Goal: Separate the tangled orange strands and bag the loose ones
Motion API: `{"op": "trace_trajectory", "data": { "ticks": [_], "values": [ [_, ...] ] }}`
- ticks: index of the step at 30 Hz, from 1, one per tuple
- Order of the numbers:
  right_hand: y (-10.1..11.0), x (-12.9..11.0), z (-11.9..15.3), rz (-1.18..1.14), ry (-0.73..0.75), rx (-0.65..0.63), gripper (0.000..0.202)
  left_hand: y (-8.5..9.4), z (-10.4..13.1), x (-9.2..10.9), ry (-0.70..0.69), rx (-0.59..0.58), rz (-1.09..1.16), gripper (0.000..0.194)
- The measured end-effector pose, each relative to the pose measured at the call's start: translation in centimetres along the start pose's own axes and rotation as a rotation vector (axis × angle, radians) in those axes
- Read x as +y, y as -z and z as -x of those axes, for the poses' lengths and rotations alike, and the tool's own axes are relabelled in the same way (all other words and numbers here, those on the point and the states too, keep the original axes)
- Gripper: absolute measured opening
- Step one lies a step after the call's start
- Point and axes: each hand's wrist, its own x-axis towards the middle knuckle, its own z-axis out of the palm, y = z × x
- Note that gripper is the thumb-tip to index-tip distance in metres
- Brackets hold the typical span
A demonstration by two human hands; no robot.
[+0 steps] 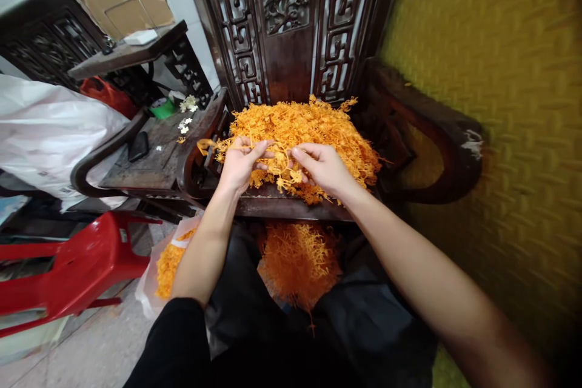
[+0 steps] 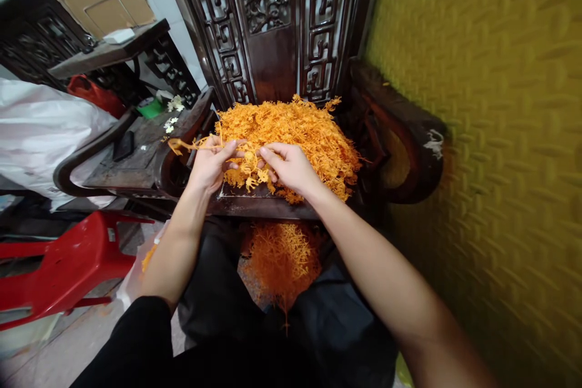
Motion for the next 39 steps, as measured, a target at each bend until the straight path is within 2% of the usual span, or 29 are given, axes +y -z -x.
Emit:
{"op": "trace_trajectory", "data": {
  "ticks": [2, 4, 9, 14, 21, 25, 28, 30, 33, 35, 39],
  "values": [
    [0.0, -0.2, 0.2, 0.061, 0.023, -0.001, 0.035, 0.2, 0.1, -0.1, -0.028, -0.034, -0.010, 0.058],
    [-0.1, -0.3, 0.4, 0.119, 0.050, -0.006, 0.035, 0.2, 0.0, -0.2, -0.078, -0.005, -0.020, 0.055],
    [-1.4, -0.7, 0.6, 0.290, 0.153, -0.019, 0.034, -0.3, -0.9, -0.6, -0.217, 0.244, 0.008, 0.041],
    [-2.1, -1.1, 0.3, 0.184, 0.123, -0.001, 0.031, -1.2, -1.5, -0.5, -0.309, 0.341, -0.020, 0.035],
    [-2.2, -1.1, -0.3, 0.009, 0.012, 0.058, 0.032, -1.9, -3.3, -1.0, -0.214, 0.386, 0.032, 0.034],
    [-2.1, -1.4, -0.5, -0.195, -0.070, 0.073, 0.028, -2.9, -4.6, -1.8, -0.194, 0.358, 0.052, 0.036],
    [-1.9, -1.9, -0.2, -0.279, -0.123, 0.093, 0.032, -3.2, -6.1, -2.4, -0.138, 0.336, 0.103, 0.034],
    [-1.5, -2.5, 0.6, -0.291, -0.133, 0.086, 0.033, -2.6, -7.3, -2.5, -0.104, 0.399, 0.148, 0.030],
    [-0.3, -3.5, 2.4, -0.291, -0.099, 0.053, 0.032, -0.7, -8.2, -2.2, -0.097, 0.522, 0.180, 0.029],
    [0.9, -4.0, 3.3, -0.298, -0.067, 0.056, 0.030, 0.1, -7.8, -1.9, -0.107, 0.491, 0.172, 0.033],
    [2.8, -4.1, 3.6, -0.284, -0.046, 0.048, 0.030, -0.9, -5.5, -1.9, -0.238, 0.196, 0.050, 0.039]
  ]
}}
